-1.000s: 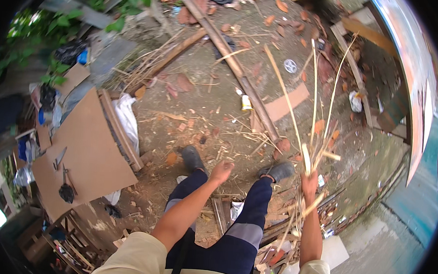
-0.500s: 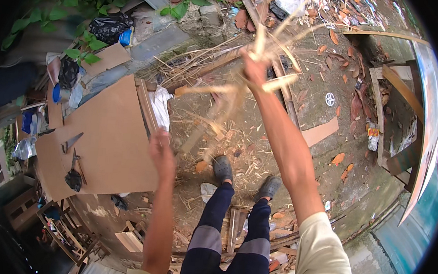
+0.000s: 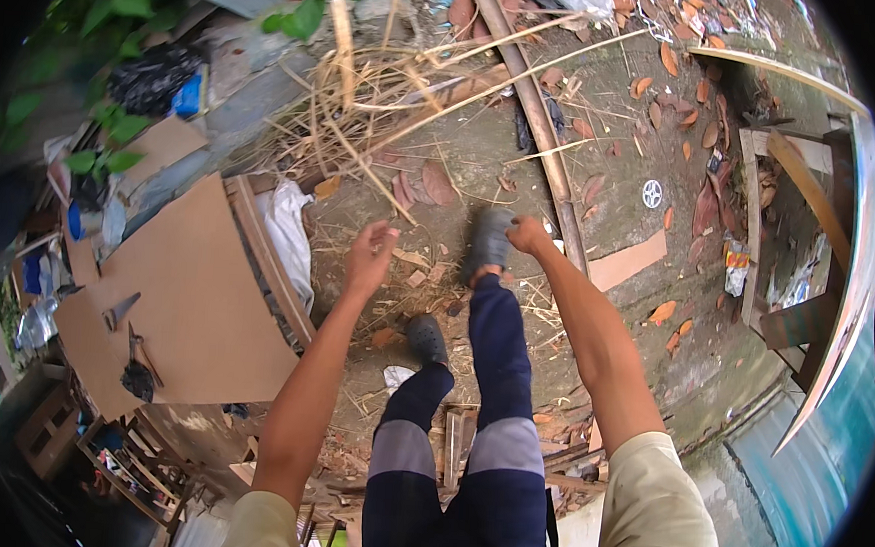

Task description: The person clears debris from a cluttered outdoor area, then uses a hammer to repeatedly strike and break a long wooden plank into smaller pieces. The person handles the wood and hammer by hand throughout the process.

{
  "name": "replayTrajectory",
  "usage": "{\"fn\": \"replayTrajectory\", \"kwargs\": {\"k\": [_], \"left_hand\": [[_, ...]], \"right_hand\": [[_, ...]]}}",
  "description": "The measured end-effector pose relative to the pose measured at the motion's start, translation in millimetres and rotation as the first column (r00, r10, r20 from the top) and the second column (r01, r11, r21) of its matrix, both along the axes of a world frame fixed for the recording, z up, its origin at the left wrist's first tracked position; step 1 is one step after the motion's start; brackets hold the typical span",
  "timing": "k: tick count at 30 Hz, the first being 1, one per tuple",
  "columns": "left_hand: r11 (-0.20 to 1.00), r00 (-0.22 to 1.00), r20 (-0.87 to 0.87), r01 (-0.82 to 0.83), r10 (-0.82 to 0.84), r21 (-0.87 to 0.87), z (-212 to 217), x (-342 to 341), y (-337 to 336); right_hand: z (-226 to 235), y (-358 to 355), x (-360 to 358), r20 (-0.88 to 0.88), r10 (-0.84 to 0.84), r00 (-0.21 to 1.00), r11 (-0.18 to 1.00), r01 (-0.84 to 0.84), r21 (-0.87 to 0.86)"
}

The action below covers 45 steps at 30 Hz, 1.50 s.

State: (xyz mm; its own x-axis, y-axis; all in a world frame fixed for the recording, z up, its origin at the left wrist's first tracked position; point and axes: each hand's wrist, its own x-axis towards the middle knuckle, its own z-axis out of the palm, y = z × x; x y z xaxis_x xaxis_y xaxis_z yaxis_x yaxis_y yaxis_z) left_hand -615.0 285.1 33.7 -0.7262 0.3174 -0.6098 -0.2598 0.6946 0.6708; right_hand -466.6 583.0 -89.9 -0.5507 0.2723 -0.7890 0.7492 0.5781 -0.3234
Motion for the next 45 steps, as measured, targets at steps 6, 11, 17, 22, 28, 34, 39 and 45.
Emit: {"fn": "replayTrajectory", "kwargs": {"k": [6, 11, 17, 22, 28, 34, 39, 45], "left_hand": [[0.97, 0.969, 0.144, 0.215, -0.199, -0.112, -129.7, -22.2, 79.6], [0.788, 0.88, 0.146, 0.471, -0.452, -0.397, -215.9, -74.5, 133.7], [0.765, 0.644, -0.482, 0.268, -0.595, -0.586, -307.5, -150.1, 147.8], [0.617, 0.724, -0.265, 0.273, -0.637, -0.738, -314.3, -171.5, 180.2], [0.447, 0.593, -0.182, 0.335, -0.784, -0.83, -321.0, -195.2, 168.7], [0.497, 0.431, -0.28, 0.555, -0.858, -0.667, -267.8, -184.4, 152.7], [0.541, 0.42, -0.373, 0.775, -0.828, -0.328, -179.3, -166.7, 135.5], [0.628, 0.59, -0.327, 0.778, -0.738, -0.017, -15.7, -130.2, 163.1]], "right_hand": [[-77.9, 65.6, 11.5, 0.136, -0.236, 0.962, 0.97, 0.225, 0.089], [-138.4, 117.2, -15.7, 0.07, -0.293, 0.954, 0.897, 0.248, 0.366], [-183.0, 150.9, -73.5, -0.08, -0.196, 0.977, 0.841, 0.209, 0.499], [-195.7, 162.7, -80.6, -0.034, -0.283, 0.959, 0.858, 0.269, 0.437], [-147.5, 142.7, -48.5, -0.271, -0.41, 0.871, 0.79, 0.488, 0.371], [-41.7, 140.4, 62.8, -0.251, -0.64, 0.727, 0.683, 0.687, 0.249], [82.0, 138.7, 110.5, -0.26, -0.467, 0.845, 0.614, 0.522, 0.592], [239.5, 168.4, 95.7, -0.346, -0.185, 0.92, 0.427, 0.392, 0.815]]}}
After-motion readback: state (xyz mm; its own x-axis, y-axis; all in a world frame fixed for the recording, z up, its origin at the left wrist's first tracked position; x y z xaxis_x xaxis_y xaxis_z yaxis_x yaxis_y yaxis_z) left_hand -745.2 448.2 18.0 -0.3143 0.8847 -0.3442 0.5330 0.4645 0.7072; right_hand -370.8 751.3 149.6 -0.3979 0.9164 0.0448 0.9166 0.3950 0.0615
